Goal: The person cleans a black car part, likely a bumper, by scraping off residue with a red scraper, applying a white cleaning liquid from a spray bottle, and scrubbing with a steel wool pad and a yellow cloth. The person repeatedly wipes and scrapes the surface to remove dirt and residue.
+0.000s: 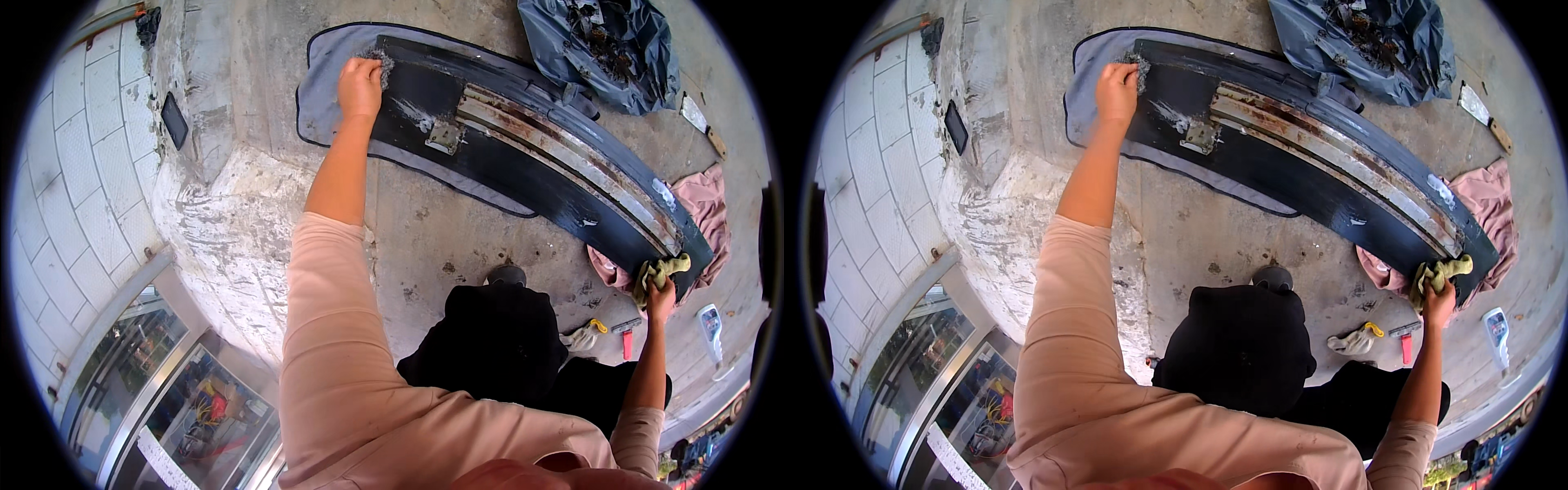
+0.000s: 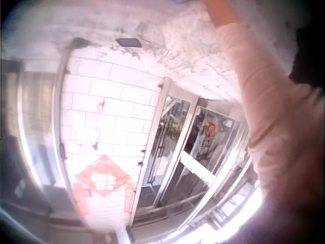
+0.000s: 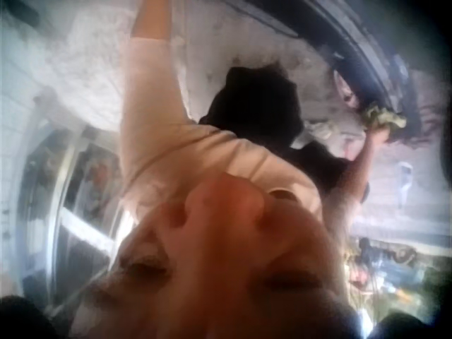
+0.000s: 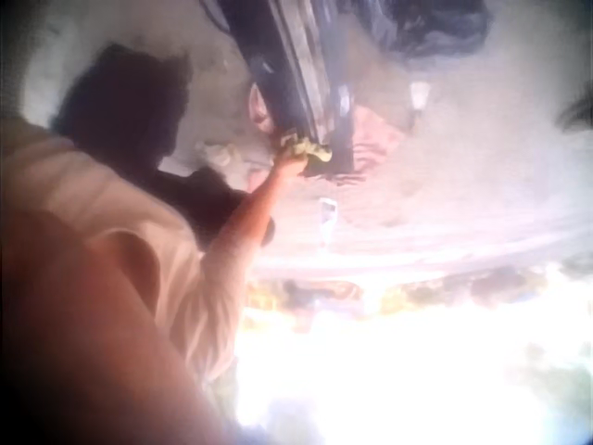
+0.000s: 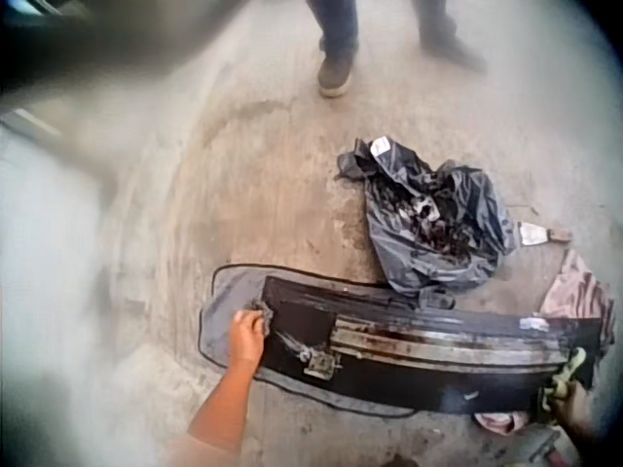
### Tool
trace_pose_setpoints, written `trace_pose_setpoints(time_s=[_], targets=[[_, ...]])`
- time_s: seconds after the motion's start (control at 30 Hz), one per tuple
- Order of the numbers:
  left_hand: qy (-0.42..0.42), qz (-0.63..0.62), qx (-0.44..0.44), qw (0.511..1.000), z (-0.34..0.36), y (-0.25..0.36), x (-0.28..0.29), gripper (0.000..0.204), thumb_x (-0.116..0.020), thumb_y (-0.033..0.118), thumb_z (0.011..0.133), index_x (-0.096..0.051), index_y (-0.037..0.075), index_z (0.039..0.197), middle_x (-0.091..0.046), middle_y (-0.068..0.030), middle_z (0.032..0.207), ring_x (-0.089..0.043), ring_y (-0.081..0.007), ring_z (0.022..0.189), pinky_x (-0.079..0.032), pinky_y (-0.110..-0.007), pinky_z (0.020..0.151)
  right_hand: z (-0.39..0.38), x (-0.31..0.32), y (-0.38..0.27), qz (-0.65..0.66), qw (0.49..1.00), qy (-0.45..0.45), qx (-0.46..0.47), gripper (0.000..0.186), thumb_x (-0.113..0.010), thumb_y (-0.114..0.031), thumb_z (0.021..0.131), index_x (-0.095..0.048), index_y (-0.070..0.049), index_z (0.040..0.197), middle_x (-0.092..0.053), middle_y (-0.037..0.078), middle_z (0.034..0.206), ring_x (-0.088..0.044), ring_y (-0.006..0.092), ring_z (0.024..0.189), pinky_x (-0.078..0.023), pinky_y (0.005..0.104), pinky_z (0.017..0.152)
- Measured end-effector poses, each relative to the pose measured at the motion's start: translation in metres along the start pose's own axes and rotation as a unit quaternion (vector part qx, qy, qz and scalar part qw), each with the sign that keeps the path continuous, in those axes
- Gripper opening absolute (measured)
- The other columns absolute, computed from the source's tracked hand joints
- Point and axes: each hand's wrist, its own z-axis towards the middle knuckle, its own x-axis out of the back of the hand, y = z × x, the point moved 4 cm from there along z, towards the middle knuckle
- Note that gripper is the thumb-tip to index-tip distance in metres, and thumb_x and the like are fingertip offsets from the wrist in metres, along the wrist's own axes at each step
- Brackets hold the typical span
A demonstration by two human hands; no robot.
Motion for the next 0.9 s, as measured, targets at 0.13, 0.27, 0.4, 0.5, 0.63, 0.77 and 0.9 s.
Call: trace_pose_setpoints(time_s=[0.13, 0.27, 0.4, 0.5, 0.63, 0.77, 0.9], targets=[[-0.025, 0.06, 0.119, 0.991, -0.081, -0.027, 0.021, 0.01, -0.074, 0.007, 0.08, -0.077, 0.01, 0.089, -0.069, -0.0084, 0.095, -0.067, -0.0298, 0.092, -0.054, -0.039, 0.08, -0.004, 0.007, -0.007, -0.007, 1.0, 0.008, -0.007, 0.044, -0.081, -0.026, 0.081, -0.07, -0.001, 0.115, -0.069, 0.02, 0.106, -0.068, 0.0354, 0.099, -0.051, 0.0417, 0.089], [0.017, 0.077, 0.077, 0.994, -0.003, -0.01, 0.001, 0.01, -0.074, 0.008, 0.079, -0.077, 0.009, 0.089, -0.07, -0.0115, 0.092, -0.068, -0.0322, 0.087, -0.055, -0.04, 0.077, 0.001, -0.004, -0.002, 0.012, 1.0, -0.005, 0.015, 0.043, -0.081, -0.024, 0.081, -0.07, 0.0, 0.115, -0.069, 0.02, 0.106, -0.068, 0.0344, 0.097, -0.051, 0.041, 0.088], [0.009, 0.094, 0.038, 0.995, 0.019, 0.004, -0.007, 0.008, -0.073, 0.009, 0.081, -0.075, 0.007, 0.089, -0.069, -0.0139, 0.088, -0.067, -0.0349, 0.083, -0.054, -0.043, 0.076, 0.004, -0.002, 0.005, 0.038, 0.999, -0.036, 0.008, 0.039, -0.08, -0.022, 0.082, -0.07, 0.001, 0.112, -0.07, 0.021, 0.101, -0.069, 0.0339, 0.094, -0.051, 0.0401, 0.087], [-0.048, 0.095, 0.028, 0.994, -0.06, -0.016, 0.02, 0.008, -0.072, 0.009, 0.082, -0.074, 0.008, 0.089, -0.067, -0.0137, 0.088, -0.066, -0.0352, 0.083, -0.054, -0.044, 0.076, 0.001, 0.002, -0.002, -0.001, 1.0, -0.004, 0.01, 0.038, -0.08, -0.021, 0.082, -0.07, 0.001, 0.111, -0.07, 0.021, 0.101, -0.069, 0.0355, 0.094, -0.051, 0.0408, 0.087], [-0.101, 0.138, 0.034, 0.985, -0.057, -0.022, 0.022, 0.009, -0.071, 0.01, 0.082, -0.075, 0.009, 0.09, -0.068, -0.0126, 0.091, -0.067, -0.0349, 0.085, -0.054, -0.045, 0.077, -0.004, 0.002, -0.01, -0.04, 0.999, -0.013, 0.003, 0.042, -0.079, -0.021, 0.083, -0.069, 0.0, 0.119, -0.072, 0.019, 0.107, -0.069, 0.0305, 0.1, -0.051, 0.038, 0.09], [0.002, 0.185, 0.072, 0.98, 0.074, -0.004, -0.02, 0.011, -0.068, 0.013, 0.081, -0.078, 0.011, 0.086, -0.069, -0.0157, 0.083, -0.068, -0.0372, 0.077, -0.055, -0.047, 0.072, 0.006, -0.009, 0.0, 0.013, 1.0, -0.002, 0.027, 0.041, -0.082, -0.022, 0.08, -0.07, 0.0, 0.112, -0.069, 0.02, 0.105, -0.067, 0.0361, 0.099, -0.05, 0.0415, 0.09], [-0.026, 0.133, 0.036, 0.99, 0.045, 0.007, -0.017, 0.011, -0.069, 0.014, 0.082, -0.078, 0.01, 0.087, -0.07, -0.0168, 0.088, -0.069, -0.0364, 0.083, -0.055, -0.045, 0.075, -0.001, -0.001, 0.008, 0.0, 1.0, 0.01, 0.001, 0.04, -0.082, -0.022, 0.08, -0.07, 0.0, 0.111, -0.068, 0.019, 0.107, -0.067, 0.0365, 0.099, -0.051, 0.0416, 0.09]])
